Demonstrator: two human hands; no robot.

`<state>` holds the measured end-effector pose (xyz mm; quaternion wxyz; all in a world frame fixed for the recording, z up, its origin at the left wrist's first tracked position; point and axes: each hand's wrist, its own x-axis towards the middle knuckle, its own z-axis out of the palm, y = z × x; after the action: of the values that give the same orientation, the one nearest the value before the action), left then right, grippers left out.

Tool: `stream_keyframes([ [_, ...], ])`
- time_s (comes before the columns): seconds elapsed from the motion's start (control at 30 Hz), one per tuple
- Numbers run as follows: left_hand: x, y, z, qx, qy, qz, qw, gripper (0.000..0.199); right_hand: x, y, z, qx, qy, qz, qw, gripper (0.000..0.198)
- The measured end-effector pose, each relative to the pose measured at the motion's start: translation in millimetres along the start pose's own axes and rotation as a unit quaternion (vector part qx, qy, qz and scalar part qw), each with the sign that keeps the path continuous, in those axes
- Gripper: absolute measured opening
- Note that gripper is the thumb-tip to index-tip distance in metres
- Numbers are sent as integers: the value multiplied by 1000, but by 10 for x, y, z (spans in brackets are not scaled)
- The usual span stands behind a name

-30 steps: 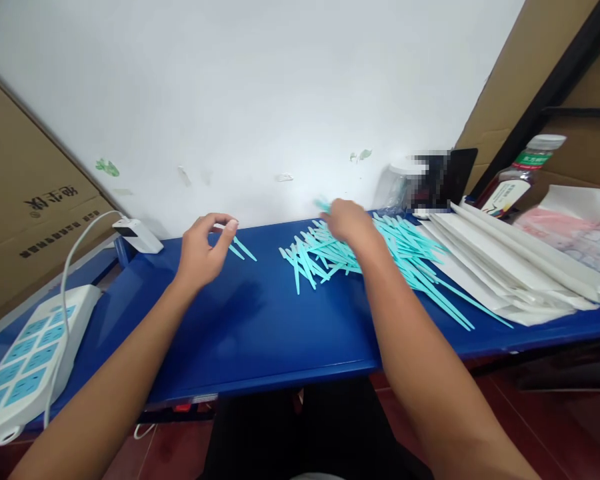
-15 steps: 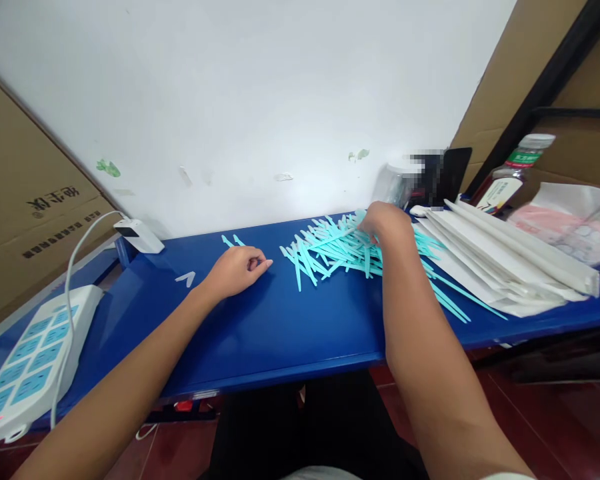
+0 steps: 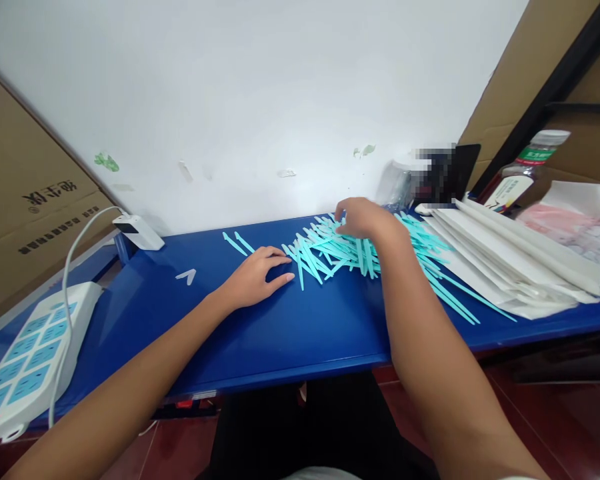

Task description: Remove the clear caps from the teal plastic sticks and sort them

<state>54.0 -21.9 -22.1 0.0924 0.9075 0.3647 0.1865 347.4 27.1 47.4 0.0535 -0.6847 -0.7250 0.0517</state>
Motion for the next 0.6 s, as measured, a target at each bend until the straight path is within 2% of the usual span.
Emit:
stream_keyframes([
  [0.07, 3, 4, 11, -2, -5, 3, 1000, 52, 16, -129, 68, 15, -59, -29, 998, 38],
  [0.13, 4, 8, 14, -4, -12, 1, 1000, 54, 36, -224, 135, 17, -83, -32, 996, 38],
  [0.27, -1, 23, 10, -10, -28, -9, 1000, 58, 47, -318, 196, 12, -89, -43, 995, 31],
  [0.5, -5, 55, 19, -25, -64, -24, 997, 73, -37, -400, 122, 40, -107, -86, 990, 23],
  [0.6, 7, 63, 47, -35, -89, -24, 995, 77, -41, -408, 100, 70, -71, -109, 989, 21],
])
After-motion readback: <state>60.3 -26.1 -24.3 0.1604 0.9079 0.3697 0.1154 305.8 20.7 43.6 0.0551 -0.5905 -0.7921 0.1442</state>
